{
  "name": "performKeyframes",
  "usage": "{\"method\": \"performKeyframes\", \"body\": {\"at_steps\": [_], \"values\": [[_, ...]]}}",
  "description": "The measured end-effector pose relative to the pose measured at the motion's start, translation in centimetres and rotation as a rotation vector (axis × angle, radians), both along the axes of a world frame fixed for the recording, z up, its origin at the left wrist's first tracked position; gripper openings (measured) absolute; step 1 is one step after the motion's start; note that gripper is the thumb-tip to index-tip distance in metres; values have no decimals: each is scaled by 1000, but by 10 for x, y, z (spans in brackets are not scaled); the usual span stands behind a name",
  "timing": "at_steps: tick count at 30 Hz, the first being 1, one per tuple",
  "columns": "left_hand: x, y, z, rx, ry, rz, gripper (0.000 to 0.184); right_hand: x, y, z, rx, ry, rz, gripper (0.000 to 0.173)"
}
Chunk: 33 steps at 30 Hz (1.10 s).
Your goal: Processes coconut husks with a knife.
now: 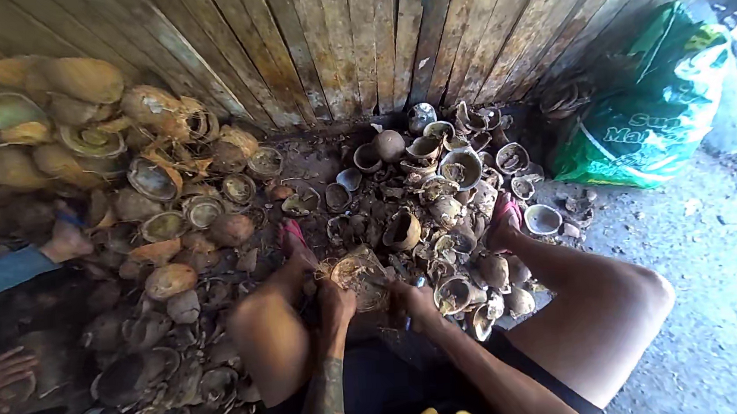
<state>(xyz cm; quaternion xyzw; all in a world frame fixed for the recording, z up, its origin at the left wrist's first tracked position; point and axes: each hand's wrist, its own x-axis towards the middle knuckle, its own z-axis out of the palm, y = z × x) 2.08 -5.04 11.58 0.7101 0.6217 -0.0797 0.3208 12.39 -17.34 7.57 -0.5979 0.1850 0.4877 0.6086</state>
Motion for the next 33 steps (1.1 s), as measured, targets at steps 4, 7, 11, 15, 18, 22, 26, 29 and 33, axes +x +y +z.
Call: {"method": "performKeyframes", "body": {"at_steps": [4,7,11,15,18,22,26,29,33], "values": [[-10,10,-6,-47,-108,-58,72,30,-5,-11,25,-115,202,24],[-20,11,-16,17,-241,-19,50,22,-12,20,-40,-209,153,22],[-13,-22,-13,42,-176,101,54,4,-18,33,-86,-204,2,24],[-8,-19,-20,-65,-79,172,68,3,0,7,-125,-351,72,25],[-8,-14,-24,-66,-71,165,65,34,-1,-28,26,-452,205,29],[-11,-11,-30,-107,-95,153,64,59,-2,-43,218,-763,397,31],[-16,-5,-22,-163,-125,104,63,33,-13,-12,177,-843,384,28],[-13,-9,-11,-122,-64,57,66,3,-32,21,49,-506,172,22],[-8,-4,-13,-76,-25,52,68,6,-10,16,-5,-265,60,23]]}}
